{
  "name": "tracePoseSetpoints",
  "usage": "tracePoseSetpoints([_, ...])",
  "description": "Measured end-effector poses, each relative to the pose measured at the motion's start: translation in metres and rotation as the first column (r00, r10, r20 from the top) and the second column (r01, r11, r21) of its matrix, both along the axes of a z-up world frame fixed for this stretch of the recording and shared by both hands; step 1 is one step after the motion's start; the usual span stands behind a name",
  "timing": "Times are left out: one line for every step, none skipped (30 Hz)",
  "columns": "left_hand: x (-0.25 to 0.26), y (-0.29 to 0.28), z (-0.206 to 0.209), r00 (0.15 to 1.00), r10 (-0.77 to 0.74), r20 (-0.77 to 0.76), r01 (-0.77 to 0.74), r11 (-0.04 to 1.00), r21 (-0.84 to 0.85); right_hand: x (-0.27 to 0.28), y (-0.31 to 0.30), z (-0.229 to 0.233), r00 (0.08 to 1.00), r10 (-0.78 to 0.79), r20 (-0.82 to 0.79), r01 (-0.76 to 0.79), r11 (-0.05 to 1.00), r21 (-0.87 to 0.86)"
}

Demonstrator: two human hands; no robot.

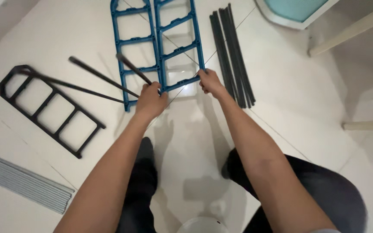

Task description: The person assembles a blue plastic rack by inserting black metal rods into the side frames. They connect two side frames with horizontal rods and then attach a top handle piece to complete the structure.

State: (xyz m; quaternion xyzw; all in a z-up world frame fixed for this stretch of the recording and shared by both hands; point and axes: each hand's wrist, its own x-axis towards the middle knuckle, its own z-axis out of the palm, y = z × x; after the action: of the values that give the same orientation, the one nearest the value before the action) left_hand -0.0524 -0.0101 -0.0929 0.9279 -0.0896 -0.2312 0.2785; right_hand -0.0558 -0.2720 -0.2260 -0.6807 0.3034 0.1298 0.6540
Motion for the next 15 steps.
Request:
tracePoseSetpoints([0.001,0.002,0.010,1.000,-0.022,0.022,0.022,1.000,0.012,0.002,-0.004,0.020,0.999,-0.033,0.029,0.032,0.999,0.031])
tracePoseSetpoints([0.001,0.003,0.021,0.998,-0.044,0.044,0.043,0.999,0.025,0.004,-0.007,0.040,0.996,-0.066,0.058,0.062,0.996,0.064])
tracePoseSetpoints([0.003,0.005,0.032,0.998,-0.028,0.049,0.027,0.999,0.030,0.010,-0.009,0.061,0.991,-0.094,0.092,0.085,0.992,0.097])
tracePoseSetpoints([0.003,0.007,0.044,0.999,-0.011,0.053,0.009,0.999,0.035,0.014,-0.014,0.083,0.991,-0.085,0.108,0.078,0.995,0.066])
tracePoseSetpoints([0.003,0.012,0.055,0.999,0.009,0.054,-0.012,0.999,0.044,0.015,-0.016,0.104,0.990,-0.072,0.120,0.068,0.997,0.040])
tracePoseSetpoints([0.003,0.018,0.066,0.994,0.061,0.086,-0.059,0.998,-0.022,0.016,-0.019,0.126,0.990,-0.060,0.131,0.058,0.998,0.013])
tracePoseSetpoints([0.001,0.025,0.075,0.987,0.113,0.110,-0.104,0.991,-0.086,0.012,-0.019,0.145,0.991,-0.036,0.130,0.041,0.999,-0.032])
tracePoseSetpoints([0.000,0.032,0.083,0.977,0.166,0.130,-0.146,0.978,-0.151,0.008,-0.020,0.165,0.992,-0.014,0.128,0.023,0.997,-0.076])
tracePoseSetpoints([-0.001,0.039,0.092,0.962,0.211,0.171,-0.174,0.962,-0.211,0.005,-0.021,0.186,0.992,0.006,0.128,0.009,0.993,-0.120])
tracePoseSetpoints([-0.001,0.045,0.101,0.943,0.258,0.209,-0.197,0.942,-0.272,-0.001,-0.023,0.208,0.990,0.004,0.139,0.016,0.989,-0.145])
tracePoseSetpoints([-0.003,0.053,0.109,0.922,0.304,0.240,-0.218,0.919,-0.327,-0.010,-0.022,0.227,0.989,0.002,0.147,0.022,0.986,-0.164])
tracePoseSetpoints([-0.005,0.059,0.116,0.894,0.348,0.283,-0.231,0.898,-0.375,-0.019,-0.018,0.245,0.988,-0.001,0.154,0.029,0.983,-0.182])
tracePoseSetpoints([-0.008,0.064,0.123,0.863,0.389,0.321,-0.238,0.875,-0.421,-0.030,-0.011,0.259,0.979,-0.018,0.201,0.054,0.983,-0.176])
tracePoseSetpoints([-0.011,0.067,0.130,0.830,0.431,0.355,-0.241,0.851,-0.467,-0.043,-0.003,0.273,0.968,-0.036,0.248,0.079,0.983,-0.168])
tracePoseSetpoints([-0.016,0.068,0.136,0.836,0.429,0.343,-0.237,0.845,-0.479,-0.056,0.004,0.285,0.955,-0.054,0.292,0.104,0.982,-0.157])
